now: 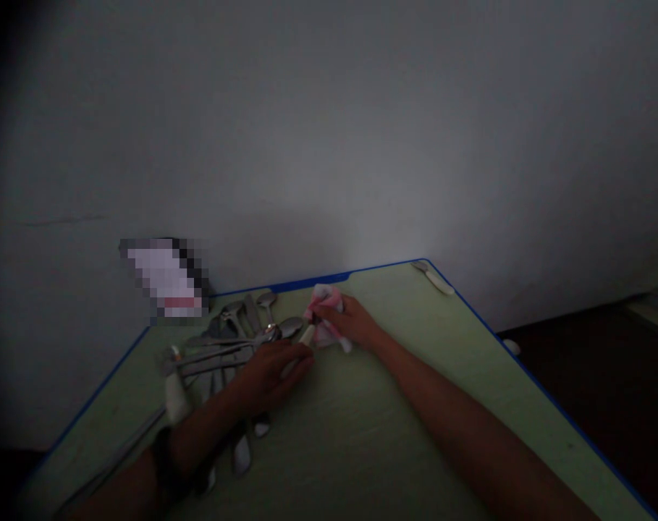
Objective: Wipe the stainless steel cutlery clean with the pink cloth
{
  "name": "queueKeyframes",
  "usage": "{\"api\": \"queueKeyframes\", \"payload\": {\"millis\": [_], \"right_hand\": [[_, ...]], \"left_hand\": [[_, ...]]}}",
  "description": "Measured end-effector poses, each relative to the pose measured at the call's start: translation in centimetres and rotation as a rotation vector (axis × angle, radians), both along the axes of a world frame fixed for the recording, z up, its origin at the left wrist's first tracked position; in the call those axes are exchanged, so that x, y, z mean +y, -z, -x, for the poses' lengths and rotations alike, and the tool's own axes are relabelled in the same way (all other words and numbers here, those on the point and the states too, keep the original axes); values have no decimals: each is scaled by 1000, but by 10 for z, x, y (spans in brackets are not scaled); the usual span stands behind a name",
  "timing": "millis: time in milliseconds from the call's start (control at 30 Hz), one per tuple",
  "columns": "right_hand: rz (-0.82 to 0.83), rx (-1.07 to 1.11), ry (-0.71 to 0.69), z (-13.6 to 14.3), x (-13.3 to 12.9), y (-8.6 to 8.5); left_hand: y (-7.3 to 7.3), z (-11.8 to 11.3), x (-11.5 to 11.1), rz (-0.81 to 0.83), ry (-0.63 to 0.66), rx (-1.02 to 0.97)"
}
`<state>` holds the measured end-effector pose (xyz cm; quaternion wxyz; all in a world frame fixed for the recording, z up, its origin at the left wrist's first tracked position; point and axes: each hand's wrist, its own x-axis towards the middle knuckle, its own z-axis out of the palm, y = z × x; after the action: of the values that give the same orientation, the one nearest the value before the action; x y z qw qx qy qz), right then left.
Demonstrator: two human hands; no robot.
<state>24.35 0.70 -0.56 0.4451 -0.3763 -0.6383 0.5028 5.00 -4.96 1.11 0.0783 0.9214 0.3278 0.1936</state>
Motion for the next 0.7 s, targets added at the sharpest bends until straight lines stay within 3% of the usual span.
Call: {"api": "queueKeyframes", "payload": {"millis": [700], "right_hand": [[20, -20, 6, 1, 0, -1]], "left_hand": [[-2, 0, 0, 25, 10, 2]]}}
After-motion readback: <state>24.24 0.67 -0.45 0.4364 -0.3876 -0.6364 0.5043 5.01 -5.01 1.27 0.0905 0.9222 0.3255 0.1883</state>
